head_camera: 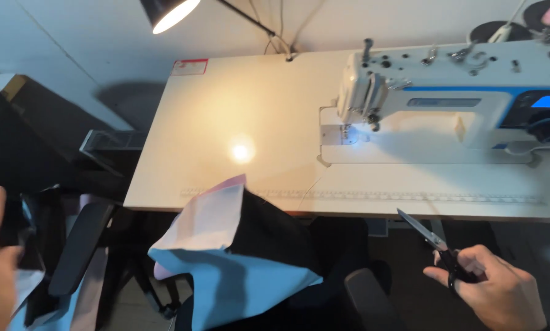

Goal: The recorder is sewing material components for bags using an industrial sewing machine and trimming excess fabric with scissors.

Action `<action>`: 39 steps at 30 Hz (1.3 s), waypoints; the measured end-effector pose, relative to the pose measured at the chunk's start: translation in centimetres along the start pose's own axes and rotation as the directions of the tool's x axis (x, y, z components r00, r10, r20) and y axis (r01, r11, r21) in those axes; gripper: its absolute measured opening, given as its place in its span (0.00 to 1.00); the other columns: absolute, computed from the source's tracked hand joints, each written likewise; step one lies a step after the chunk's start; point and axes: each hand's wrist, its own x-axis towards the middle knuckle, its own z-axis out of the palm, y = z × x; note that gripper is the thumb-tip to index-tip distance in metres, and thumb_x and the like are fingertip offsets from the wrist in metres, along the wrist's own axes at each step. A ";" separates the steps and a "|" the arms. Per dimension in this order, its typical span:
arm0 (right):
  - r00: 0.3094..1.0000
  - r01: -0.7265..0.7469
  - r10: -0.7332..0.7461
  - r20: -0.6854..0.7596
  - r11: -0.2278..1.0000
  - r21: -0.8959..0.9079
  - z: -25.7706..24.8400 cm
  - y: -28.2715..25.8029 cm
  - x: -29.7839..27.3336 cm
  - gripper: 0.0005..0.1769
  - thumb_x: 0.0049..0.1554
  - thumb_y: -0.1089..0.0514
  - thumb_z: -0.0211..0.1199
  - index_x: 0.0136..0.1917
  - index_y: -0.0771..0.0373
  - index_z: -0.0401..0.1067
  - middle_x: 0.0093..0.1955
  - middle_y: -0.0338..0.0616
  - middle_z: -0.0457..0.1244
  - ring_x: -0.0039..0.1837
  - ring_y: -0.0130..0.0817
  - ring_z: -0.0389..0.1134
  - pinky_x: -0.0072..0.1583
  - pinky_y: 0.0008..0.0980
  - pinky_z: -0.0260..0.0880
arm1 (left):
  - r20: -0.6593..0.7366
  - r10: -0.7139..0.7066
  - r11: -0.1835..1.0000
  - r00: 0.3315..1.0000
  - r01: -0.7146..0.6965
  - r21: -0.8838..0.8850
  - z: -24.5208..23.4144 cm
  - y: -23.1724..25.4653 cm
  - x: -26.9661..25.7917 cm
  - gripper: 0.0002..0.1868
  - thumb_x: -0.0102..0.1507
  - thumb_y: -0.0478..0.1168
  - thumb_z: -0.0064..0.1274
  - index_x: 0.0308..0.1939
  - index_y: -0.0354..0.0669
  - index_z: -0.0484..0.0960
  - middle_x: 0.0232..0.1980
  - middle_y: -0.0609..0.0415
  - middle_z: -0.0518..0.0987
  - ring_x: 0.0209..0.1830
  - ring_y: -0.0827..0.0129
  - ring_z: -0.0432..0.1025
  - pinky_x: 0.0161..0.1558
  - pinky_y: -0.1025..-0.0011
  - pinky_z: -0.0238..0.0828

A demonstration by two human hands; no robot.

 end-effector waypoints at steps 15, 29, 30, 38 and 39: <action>0.928 0.366 -0.326 -0.182 0.889 0.274 -0.5 -12.0 1.1 0.26 0.37 0.43 0.81 0.37 0.62 0.74 0.31 0.40 0.69 0.33 0.23 0.74 0.37 0.29 0.75 | -0.524 -0.047 0.960 0.851 -0.106 -0.259 1.3 26.5 -0.4 0.30 0.57 0.65 0.63 0.36 0.40 0.74 0.35 0.51 0.72 0.32 0.60 0.69 0.33 0.63 0.68; 0.948 0.285 -0.318 -0.010 0.835 0.471 2.1 -15.6 -1.0 0.28 0.32 0.43 0.86 0.38 0.57 0.75 0.31 0.38 0.70 0.32 0.21 0.74 0.34 0.28 0.74 | -0.031 -0.299 0.458 0.954 0.115 -0.881 0.5 26.5 -0.5 0.10 0.68 0.38 0.51 0.35 0.35 0.74 0.32 0.51 0.76 0.27 0.63 0.72 0.29 0.65 0.68; 0.950 0.276 -0.312 -0.004 0.836 0.475 3.9 -14.8 -1.0 0.28 0.32 0.43 0.86 0.38 0.57 0.75 0.31 0.38 0.70 0.32 0.21 0.74 0.34 0.28 0.74 | -0.024 -0.293 0.460 0.956 0.119 -0.880 0.2 26.5 -0.6 0.10 0.68 0.38 0.51 0.35 0.35 0.74 0.32 0.51 0.76 0.27 0.63 0.72 0.29 0.65 0.68; 0.397 -0.490 -0.574 0.716 0.527 0.694 16.3 -14.2 -2.7 0.24 0.51 0.53 0.74 0.58 0.66 0.77 0.38 0.35 0.66 0.41 0.20 0.66 0.46 0.23 0.64 | 0.057 -0.351 0.418 0.935 0.210 -0.884 -0.5 26.7 -1.6 0.11 0.70 0.38 0.48 0.35 0.34 0.73 0.39 0.50 0.79 0.29 0.64 0.72 0.31 0.67 0.69; 0.398 -0.490 -0.576 0.714 0.524 0.696 17.1 -14.1 -2.6 0.24 0.51 0.53 0.74 0.58 0.66 0.77 0.38 0.35 0.66 0.41 0.20 0.66 0.46 0.23 0.64 | 0.055 -0.348 0.420 0.936 0.209 -0.883 -0.3 26.6 -1.7 0.11 0.70 0.38 0.48 0.35 0.34 0.73 0.39 0.50 0.79 0.29 0.64 0.72 0.31 0.67 0.69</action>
